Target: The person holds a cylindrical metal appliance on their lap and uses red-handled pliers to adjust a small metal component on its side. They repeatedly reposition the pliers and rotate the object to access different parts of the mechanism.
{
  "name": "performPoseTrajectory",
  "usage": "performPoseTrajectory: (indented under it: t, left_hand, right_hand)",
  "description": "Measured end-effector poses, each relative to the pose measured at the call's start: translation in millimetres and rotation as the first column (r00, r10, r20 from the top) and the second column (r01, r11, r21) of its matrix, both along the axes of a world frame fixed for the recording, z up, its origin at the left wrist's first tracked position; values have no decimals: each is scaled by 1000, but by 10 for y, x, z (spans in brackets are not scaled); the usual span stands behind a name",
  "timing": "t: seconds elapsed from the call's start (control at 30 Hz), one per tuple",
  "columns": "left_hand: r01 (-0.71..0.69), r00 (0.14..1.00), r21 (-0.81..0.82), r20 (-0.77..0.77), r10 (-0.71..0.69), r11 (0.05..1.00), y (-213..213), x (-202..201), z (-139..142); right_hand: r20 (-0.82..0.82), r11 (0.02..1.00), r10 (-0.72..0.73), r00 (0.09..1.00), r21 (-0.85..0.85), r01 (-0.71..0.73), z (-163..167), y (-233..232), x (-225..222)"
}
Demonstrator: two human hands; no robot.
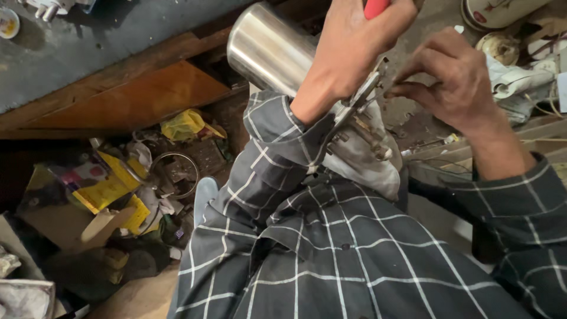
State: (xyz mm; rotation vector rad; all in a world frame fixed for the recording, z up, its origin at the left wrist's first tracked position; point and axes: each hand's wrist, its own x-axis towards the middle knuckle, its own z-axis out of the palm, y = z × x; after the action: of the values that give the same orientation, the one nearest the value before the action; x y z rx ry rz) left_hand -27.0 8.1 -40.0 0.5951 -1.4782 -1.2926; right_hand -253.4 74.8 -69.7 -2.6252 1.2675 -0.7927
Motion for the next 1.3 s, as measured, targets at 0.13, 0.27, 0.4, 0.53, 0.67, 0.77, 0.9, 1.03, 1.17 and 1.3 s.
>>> performPoseTrajectory:
  t: [0.13, 0.27, 0.4, 0.53, 0.67, 0.77, 0.9, 1.03, 1.17, 1.3]
  left_hand:
    - [9, 999, 23, -52, -8, 1000, -11, -21, -109]
    - [21, 995, 118, -100, -9, 993, -54, -84, -161]
    - [1, 996, 90, -91, 7, 996, -68, -102, -176]
    - [-16, 992, 65, -127, 24, 998, -70, -142, -171]
    - [-9, 990, 21, -141, 12, 1000, -49, -164, -172]
    - [-17, 990, 23, -140, 20, 1000, -58, -162, -161]
    - [-102, 994, -171, 31, 109, 980, -82, -176, -112]
    - [-113, 992, -93, 43, 118, 989, -19, -176, -74]
    - [-98, 995, -76, -18, 97, 992, -10, -145, -74]
    - [-91, 995, -28, 40, 93, 995, -25, -159, -135]
  right_hand:
    - [-133, 983, 73, 988, -159, -94, 108, -3, 57]
    - [-327, 886, 58, 943, -418, -200, 329, 80, 230]
    - [-524, 817, 3, 852, -490, -304, 600, 136, 395]
    - [-583, 820, -14, 812, -472, -324, 757, 238, 546]
    - [-601, 830, -33, 799, -462, -313, 806, 279, 652]
    - [-570, 819, -38, 821, -489, -301, 848, 248, 665]
    - [-575, 857, -49, 817, -444, -261, 892, 241, 650]
    - [-581, 869, -37, 813, -421, -261, 861, 258, 643]
    - [-588, 868, -30, 808, -416, -270, 830, 264, 594]
    - [-543, 897, 32, 839, -354, -264, 785, 216, 526]
